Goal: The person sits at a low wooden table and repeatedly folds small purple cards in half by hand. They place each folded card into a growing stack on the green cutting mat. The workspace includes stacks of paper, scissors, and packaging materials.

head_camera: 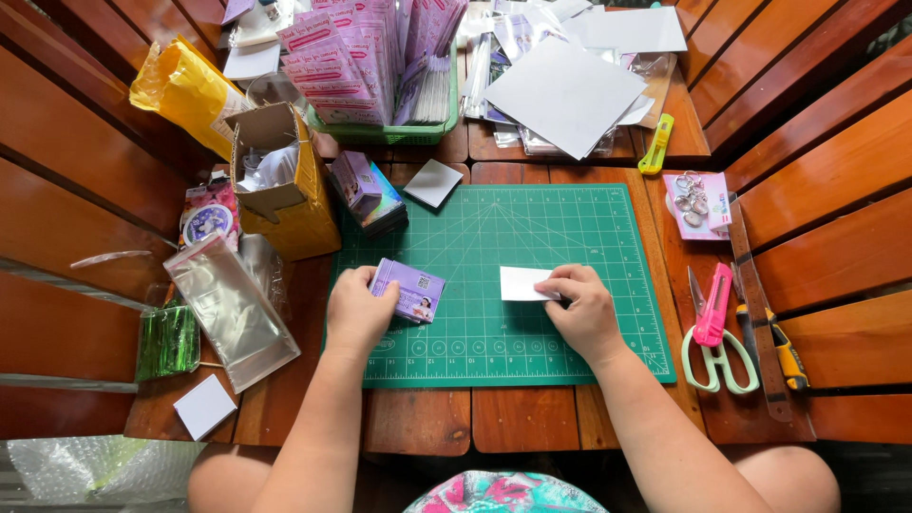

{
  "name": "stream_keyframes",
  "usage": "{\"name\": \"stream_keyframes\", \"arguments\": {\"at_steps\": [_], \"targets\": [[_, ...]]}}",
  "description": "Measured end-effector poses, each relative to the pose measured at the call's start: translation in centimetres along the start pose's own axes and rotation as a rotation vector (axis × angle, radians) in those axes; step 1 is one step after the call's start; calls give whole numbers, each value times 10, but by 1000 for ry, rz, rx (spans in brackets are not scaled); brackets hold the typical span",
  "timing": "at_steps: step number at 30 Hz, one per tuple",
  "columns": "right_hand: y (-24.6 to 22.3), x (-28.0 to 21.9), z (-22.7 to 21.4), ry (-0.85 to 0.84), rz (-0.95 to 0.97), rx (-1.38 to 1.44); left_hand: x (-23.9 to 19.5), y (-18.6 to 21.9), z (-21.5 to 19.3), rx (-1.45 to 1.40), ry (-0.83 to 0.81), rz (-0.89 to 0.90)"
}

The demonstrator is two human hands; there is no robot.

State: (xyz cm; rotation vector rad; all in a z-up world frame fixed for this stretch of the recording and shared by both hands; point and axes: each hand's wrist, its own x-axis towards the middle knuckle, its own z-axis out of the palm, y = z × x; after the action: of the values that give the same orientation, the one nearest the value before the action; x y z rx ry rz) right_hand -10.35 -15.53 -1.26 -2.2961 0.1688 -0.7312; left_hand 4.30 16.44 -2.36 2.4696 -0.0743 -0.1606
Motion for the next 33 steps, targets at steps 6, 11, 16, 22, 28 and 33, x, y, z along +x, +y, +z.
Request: {"name": "stream_keyframes", "arguments": {"at_steps": [6,11,16,22,28,33], "targets": [[-19,2,-2,85,118,110,-47,69,-3,152,186,323],[-35,10,2,130,168,397,-60,115,18,-633,-483,198],[-24,1,11,119,166,536,-47,114,70,-1111,-561,150],[-4,-1,20,-61,218,655,-49,112,67,-1170,-493,136],[14,6,18,-185,393,887,-49,105,66,-1222,-464,219],[4,17,16,-291,410,948,-43,97,77,-1213,-413,279]]}}
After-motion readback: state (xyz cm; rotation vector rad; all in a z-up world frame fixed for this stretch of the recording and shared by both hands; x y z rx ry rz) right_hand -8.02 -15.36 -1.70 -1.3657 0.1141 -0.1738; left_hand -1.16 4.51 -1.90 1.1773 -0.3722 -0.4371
